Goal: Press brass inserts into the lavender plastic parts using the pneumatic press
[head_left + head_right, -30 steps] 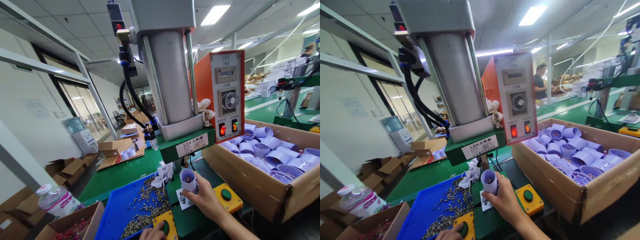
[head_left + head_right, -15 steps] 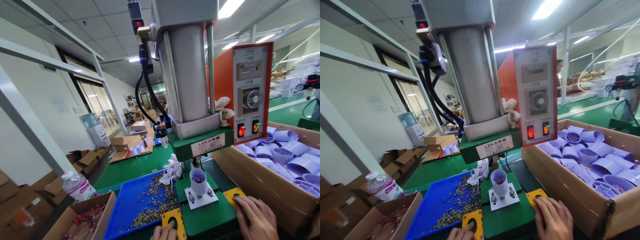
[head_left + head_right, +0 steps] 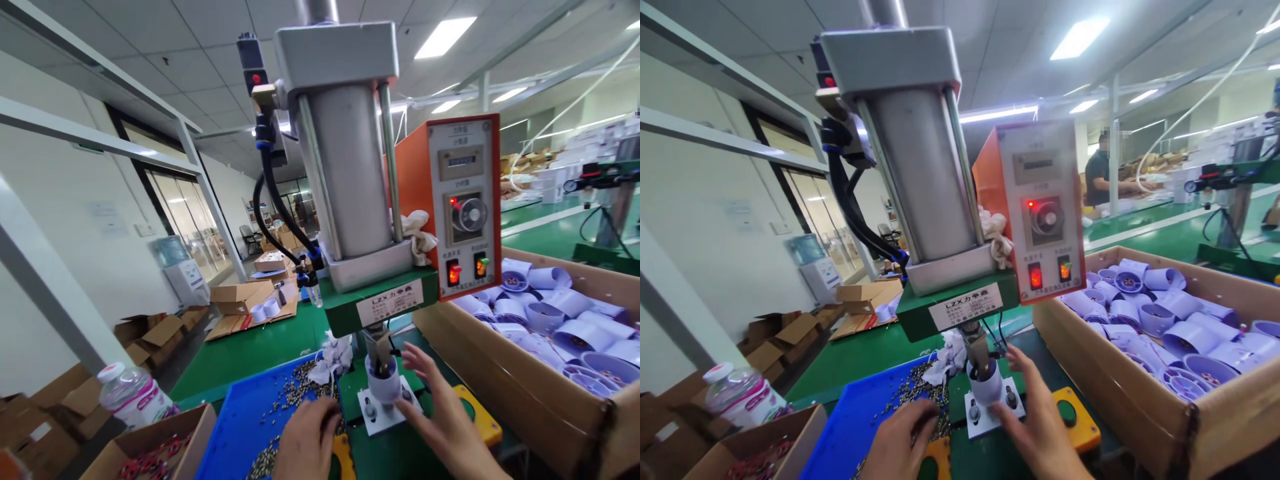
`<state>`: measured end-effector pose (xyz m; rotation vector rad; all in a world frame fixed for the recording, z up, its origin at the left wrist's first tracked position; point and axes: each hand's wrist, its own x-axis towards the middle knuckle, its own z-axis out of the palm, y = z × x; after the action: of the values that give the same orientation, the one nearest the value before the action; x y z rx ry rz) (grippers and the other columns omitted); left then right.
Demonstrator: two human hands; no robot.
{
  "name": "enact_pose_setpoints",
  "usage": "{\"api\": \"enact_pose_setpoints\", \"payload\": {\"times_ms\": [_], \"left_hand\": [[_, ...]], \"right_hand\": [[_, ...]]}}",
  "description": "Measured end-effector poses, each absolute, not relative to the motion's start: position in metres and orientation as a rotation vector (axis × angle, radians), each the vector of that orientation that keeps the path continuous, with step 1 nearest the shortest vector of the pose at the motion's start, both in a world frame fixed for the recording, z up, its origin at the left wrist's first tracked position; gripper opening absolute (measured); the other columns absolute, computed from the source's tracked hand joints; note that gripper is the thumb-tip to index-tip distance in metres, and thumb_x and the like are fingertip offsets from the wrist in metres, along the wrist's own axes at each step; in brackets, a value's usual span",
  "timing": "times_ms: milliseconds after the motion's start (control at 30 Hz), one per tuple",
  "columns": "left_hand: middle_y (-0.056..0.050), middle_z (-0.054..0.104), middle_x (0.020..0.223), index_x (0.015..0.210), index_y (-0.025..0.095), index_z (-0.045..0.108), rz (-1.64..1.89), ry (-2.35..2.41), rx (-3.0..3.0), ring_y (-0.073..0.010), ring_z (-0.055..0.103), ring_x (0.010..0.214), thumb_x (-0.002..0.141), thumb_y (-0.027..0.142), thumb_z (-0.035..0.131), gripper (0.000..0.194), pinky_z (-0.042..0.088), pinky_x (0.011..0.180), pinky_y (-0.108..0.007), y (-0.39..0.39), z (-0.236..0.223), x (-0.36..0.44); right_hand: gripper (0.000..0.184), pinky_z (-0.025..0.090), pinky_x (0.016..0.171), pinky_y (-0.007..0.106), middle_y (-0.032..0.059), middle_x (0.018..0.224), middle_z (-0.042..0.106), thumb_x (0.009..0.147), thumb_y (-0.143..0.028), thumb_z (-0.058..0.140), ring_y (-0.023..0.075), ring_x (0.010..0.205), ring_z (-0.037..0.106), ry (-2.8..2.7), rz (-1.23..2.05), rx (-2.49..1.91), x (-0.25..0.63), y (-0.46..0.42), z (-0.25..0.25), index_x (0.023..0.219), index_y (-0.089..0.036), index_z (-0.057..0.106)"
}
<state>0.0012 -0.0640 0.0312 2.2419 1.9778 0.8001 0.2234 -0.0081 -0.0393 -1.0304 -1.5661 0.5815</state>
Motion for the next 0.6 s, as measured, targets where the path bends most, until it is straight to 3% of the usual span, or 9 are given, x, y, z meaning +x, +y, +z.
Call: {"api": "enact_pose_setpoints", "payload": {"times_ms": [67, 233, 400, 600], "left_hand": [[-0.003, 0.073, 0.093, 0.091, 0.023, 0.069, 0.834, 1.938, 2.120, -0.0176, 0.066, 0.087, 0.085, 0.022, 0.047, 0.022, 0.049, 0.081, -0.030, -0.047, 0.055, 0.013], [0.000, 0.073, 0.086, 0.082, 0.022, 0.070, 0.878, 1.832, 2.056, -0.0167, 0.065, 0.083, 0.080, 0.024, 0.052, 0.018, 0.046, 0.077, -0.028, -0.021, 0.089, 0.034], [0.000, 0.070, 0.077, 0.075, 0.021, 0.070, 0.753, 1.819, 2.154, -0.0159, 0.061, 0.075, 0.076, 0.029, 0.054, 0.018, 0.043, 0.070, -0.027, -0.009, 0.108, 0.048], [-0.001, 0.070, 0.085, 0.079, 0.018, 0.066, 0.488, 1.803, 2.187, -0.0176, 0.063, 0.084, 0.067, 0.021, 0.057, 0.015, 0.044, 0.078, -0.028, 0.000, 0.119, 0.073]], "right_hand": [[0.069, 0.047, 0.100, 0.035, 0.0081, 0.134, 0.056, 0.076, -0.028, 0.062, 0.0220, 0.119, 0.058, -1.559, 0.728, -0.914, 0.200, -0.003, -0.021, 0.140, -0.024, 0.034], [0.045, 0.050, 0.093, 0.037, 0.0105, 0.111, 0.068, 0.069, -0.023, 0.063, 0.0271, 0.105, 0.064, -1.500, 0.798, -0.948, 0.174, 0.005, -0.017, 0.114, -0.017, 0.057], [0.053, 0.048, 0.097, 0.038, 0.0101, 0.117, 0.066, 0.066, -0.022, 0.065, 0.0285, 0.111, 0.060, -1.452, 0.728, -0.987, 0.173, 0.010, -0.032, 0.118, -0.019, 0.056], [0.058, 0.046, 0.101, 0.037, 0.0082, 0.125, 0.063, 0.066, -0.018, 0.061, 0.0256, 0.117, 0.058, -1.435, 0.759, -0.921, 0.172, 0.009, -0.029, 0.124, -0.021, 0.054]]}}
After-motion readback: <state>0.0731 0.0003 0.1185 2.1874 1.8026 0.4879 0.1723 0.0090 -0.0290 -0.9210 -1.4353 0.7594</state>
